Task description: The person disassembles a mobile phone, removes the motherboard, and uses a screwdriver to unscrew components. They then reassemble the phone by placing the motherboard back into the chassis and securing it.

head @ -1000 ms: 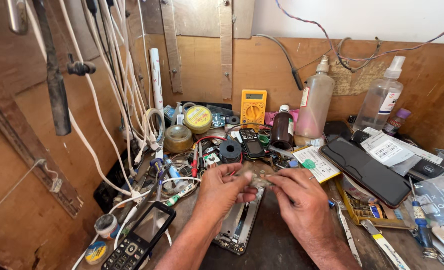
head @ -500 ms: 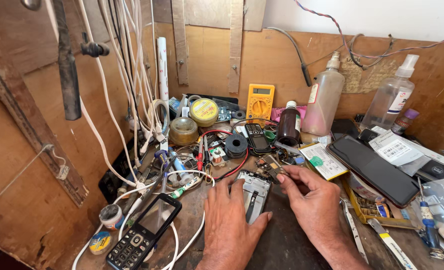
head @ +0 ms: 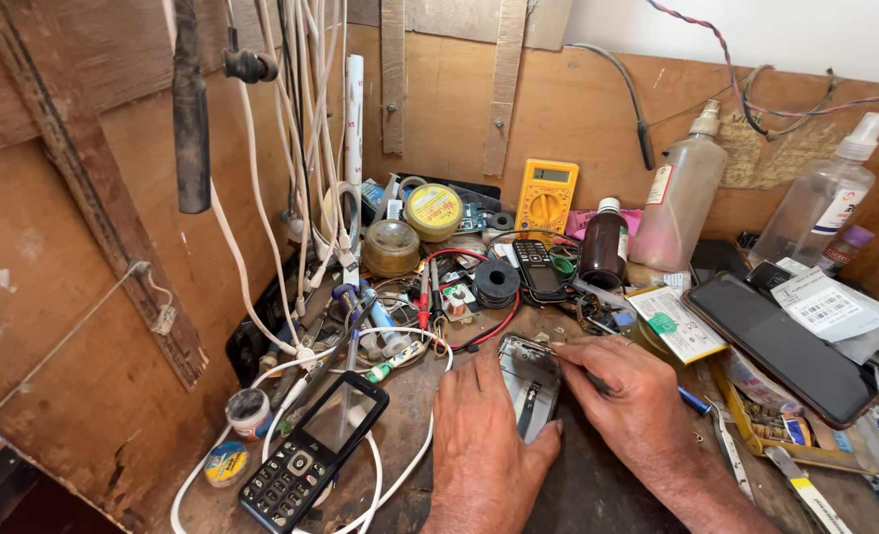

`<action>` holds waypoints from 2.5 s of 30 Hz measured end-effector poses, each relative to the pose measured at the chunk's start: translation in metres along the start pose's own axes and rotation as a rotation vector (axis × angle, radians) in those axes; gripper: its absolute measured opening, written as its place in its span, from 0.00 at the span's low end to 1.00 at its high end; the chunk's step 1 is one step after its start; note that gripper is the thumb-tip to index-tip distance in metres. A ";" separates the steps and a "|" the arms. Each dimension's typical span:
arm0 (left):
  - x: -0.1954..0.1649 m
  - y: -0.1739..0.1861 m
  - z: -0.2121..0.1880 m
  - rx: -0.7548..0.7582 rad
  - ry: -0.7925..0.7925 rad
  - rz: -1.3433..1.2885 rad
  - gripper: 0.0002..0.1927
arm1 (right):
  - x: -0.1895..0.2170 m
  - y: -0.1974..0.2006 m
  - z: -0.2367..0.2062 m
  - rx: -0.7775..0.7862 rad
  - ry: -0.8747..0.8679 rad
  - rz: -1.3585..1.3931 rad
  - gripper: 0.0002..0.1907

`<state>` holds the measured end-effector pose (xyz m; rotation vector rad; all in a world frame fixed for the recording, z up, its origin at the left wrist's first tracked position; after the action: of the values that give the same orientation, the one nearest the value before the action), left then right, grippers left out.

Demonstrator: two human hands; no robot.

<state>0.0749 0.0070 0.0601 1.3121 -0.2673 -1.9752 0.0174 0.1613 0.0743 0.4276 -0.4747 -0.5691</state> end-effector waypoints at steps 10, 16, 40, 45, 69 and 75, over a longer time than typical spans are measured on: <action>-0.001 0.003 -0.002 0.036 0.022 -0.020 0.54 | 0.009 -0.005 -0.001 0.097 0.189 -0.138 0.12; -0.002 0.003 -0.001 0.071 0.020 0.017 0.48 | 0.008 -0.006 0.002 0.124 0.177 -0.114 0.12; -0.011 0.002 -0.005 0.104 -0.199 0.017 0.21 | -0.007 -0.004 0.021 0.378 0.082 0.001 0.12; -0.011 -0.001 -0.005 0.144 -0.226 0.033 0.21 | -0.007 -0.006 0.022 0.410 0.062 -0.019 0.11; 0.015 -0.039 -0.010 0.029 -0.383 -0.031 0.17 | -0.002 -0.008 0.011 0.440 0.185 -0.055 0.21; 0.015 -0.039 -0.009 0.095 -0.325 -0.022 0.13 | 0.003 -0.012 0.007 0.472 0.187 -0.130 0.24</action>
<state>0.0612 0.0264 0.0248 1.0493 -0.5081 -2.2147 0.0110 0.1485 0.0753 0.9591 -0.4012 -0.5337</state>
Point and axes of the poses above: each hand's wrist, its own z-axis towards the middle knuckle, its own y-axis out of the back of the hand, x = y × z, the point moved 4 cm from there along z, towards the middle knuckle, and after that the axes turned 7 degrees about -x, right-handed, at the moved point
